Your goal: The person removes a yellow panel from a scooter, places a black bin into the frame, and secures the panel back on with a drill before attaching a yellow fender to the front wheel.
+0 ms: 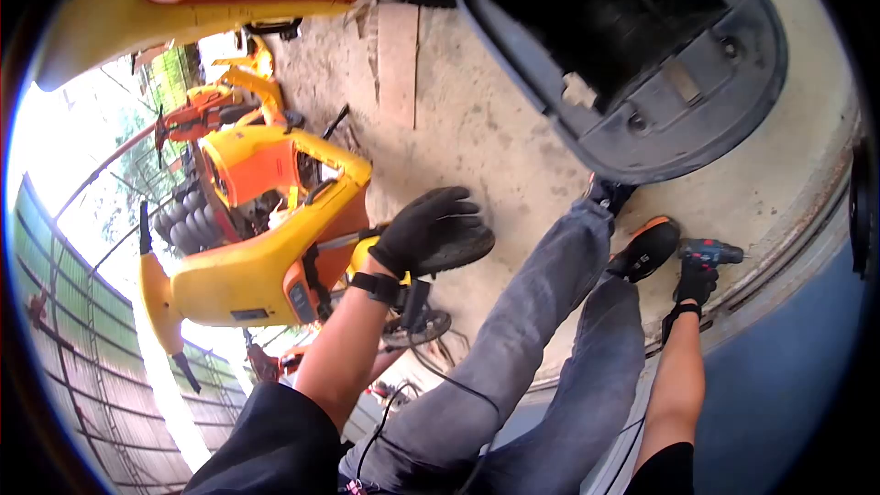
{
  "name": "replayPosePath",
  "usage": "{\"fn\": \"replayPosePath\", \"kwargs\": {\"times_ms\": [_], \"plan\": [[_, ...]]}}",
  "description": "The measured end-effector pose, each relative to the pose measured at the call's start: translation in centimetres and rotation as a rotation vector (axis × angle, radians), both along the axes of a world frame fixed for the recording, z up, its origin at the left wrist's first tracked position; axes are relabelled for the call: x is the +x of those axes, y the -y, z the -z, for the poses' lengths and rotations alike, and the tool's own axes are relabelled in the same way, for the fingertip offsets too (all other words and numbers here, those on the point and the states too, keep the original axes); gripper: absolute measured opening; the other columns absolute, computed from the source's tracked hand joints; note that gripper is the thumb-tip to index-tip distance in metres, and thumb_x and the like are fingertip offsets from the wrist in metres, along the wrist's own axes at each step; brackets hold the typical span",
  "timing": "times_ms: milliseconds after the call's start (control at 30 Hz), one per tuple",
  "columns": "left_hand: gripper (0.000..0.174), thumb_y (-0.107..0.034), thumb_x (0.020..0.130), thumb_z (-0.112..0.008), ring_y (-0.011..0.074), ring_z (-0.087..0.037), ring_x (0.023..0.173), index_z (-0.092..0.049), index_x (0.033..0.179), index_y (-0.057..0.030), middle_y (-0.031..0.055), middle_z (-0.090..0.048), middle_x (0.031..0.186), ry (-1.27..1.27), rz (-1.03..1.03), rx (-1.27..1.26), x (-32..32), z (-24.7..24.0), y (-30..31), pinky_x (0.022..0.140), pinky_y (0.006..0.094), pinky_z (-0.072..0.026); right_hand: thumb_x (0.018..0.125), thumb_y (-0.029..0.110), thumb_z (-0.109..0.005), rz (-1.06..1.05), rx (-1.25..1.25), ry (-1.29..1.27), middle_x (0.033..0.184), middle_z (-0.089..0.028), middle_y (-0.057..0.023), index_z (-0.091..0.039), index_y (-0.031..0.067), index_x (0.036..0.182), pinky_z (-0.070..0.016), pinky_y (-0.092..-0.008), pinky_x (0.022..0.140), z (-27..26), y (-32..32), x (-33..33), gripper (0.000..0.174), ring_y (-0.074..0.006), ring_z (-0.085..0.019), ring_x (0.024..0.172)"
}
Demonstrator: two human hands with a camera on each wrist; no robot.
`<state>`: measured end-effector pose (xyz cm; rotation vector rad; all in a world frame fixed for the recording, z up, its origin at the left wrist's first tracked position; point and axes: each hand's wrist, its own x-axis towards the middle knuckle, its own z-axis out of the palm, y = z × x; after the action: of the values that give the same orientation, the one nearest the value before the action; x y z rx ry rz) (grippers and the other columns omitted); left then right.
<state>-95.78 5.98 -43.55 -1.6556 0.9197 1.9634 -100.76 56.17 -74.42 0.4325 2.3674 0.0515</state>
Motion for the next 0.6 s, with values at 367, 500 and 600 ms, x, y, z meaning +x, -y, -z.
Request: {"fn": "replayPosePath", "kwargs": {"times_ms": [367, 500, 600], "plan": [[0.027, -0.021, 0.093, -0.054, 0.0247, -0.065, 0.091, -0.056, 0.114, -0.0035, 0.0143, -0.066, 0.097, 0.474, -0.302, -0.1, 16.6, -5.8, -2.0, 0.084, 0.037, -0.0537, 0.081, 0.034, -0.062, 0.126, -0.261, 0.225, 0.114, -0.051, -0.0214, -0.051, 0.0136, 0.119, -0.0423, -0.0462, 0.086, 2.2, -3.3, 0.6, 0.045, -0.0381, -0.049, 0.108], [0.029, -0.023, 0.093, -0.053, 0.0259, -0.065, 0.09, -0.056, 0.115, -0.0042, 0.0137, -0.066, 0.095, 0.506, -0.4, -0.052, 18.0, -7.8, -4.6, 0.082, 0.0388, -0.0542, 0.069, 0.036, -0.072, -0.076, -0.24, 0.182, 0.105, -0.057, -0.0236, -0.05, 0.0033, 0.113, -0.046, -0.0476, 0.078, -1.6, -3.1, -2.6, 0.059, -0.0412, -0.057, 0.096], [0.03, -0.026, 0.094, -0.051, 0.0288, -0.065, 0.092, -0.056, 0.115, -0.0053, 0.015, -0.067, 0.099, 0.365, -0.46, -0.025, 21.1, -10.3, -5.0, 0.083, 0.0433, -0.0532, 0.07, 0.043, -0.07, 0.041, -0.29, 0.463, 0.091, -0.063, -0.0244, -0.058, -0.0026, 0.103, -0.046, -0.0473, 0.074, -8.2, 0.3, -7.8, 0.058, -0.0378, -0.062, 0.09]]}}
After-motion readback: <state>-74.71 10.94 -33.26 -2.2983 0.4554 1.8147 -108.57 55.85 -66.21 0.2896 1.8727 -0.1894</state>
